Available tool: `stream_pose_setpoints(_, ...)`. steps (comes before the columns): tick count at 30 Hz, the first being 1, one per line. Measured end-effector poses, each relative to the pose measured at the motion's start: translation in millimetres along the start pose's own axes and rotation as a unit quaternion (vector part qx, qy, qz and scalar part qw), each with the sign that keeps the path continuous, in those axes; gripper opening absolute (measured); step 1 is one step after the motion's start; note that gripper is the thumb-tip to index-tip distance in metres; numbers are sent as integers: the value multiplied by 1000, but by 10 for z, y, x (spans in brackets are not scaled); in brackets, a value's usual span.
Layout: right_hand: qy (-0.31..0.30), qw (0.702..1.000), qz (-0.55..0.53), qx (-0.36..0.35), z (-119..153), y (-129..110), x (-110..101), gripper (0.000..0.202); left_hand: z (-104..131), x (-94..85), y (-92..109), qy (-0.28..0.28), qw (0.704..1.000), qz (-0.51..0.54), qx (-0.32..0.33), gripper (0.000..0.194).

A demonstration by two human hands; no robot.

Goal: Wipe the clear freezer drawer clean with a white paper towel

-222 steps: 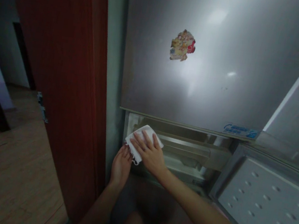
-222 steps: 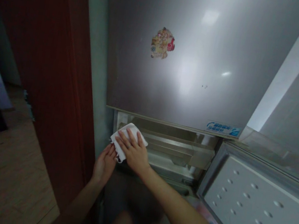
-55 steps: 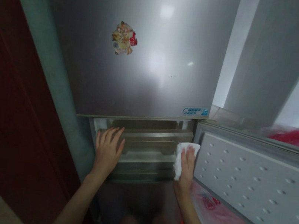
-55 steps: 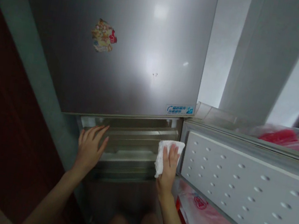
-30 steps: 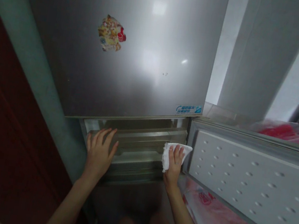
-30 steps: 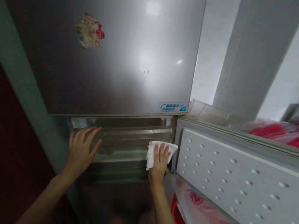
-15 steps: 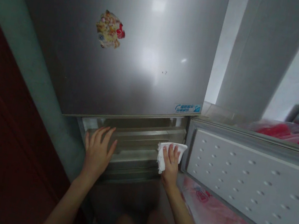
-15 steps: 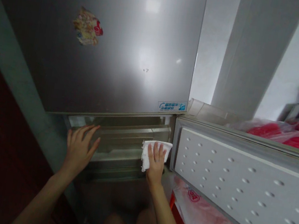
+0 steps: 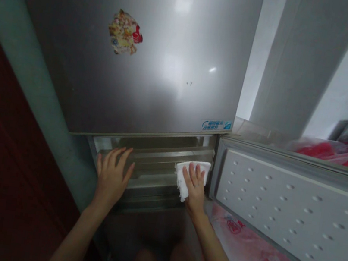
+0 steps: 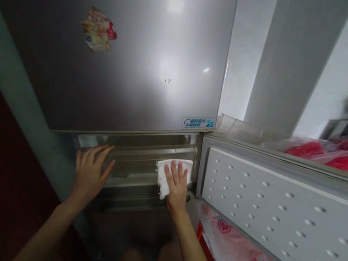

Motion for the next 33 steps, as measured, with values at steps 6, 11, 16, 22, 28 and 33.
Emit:
stream_pose_setpoints(6,23,997,-8,80,-16,337,-74,71,1,5,1,-6,1000,-5,0,44)
stream_pose_setpoints(11,27,999,9,34,-1,437,-143,76,-10,5,20,-1,1000,-7,-1,44)
stream_pose_setpoints(16,69,996,25,40,1,536,-197,65,-10,7,25,-5,1000,-12,4,44)
stream_pose_setpoints(22,77,995,10,56,-8,563,-161,59,-1,6,20,-1,1000,-8,4,44)
stream_pose_setpoints(28,40,997,-40,56,52,388,-53,57,4,14,18,1,1000,-14,1,44)
stream_pose_setpoints(33,17,999,-22,28,64,306,-1,57,8,14,15,1,1000,-11,-4,44)
Point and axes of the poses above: each hand's wrist, its own z-axis away from the middle knuckle, its own x-axis out of the palm, y = z × x, the point moved 6 cm from there along -z, towards the middle knuckle, and after that the axes turned 13 degrees about z, right-handed, at the moved point
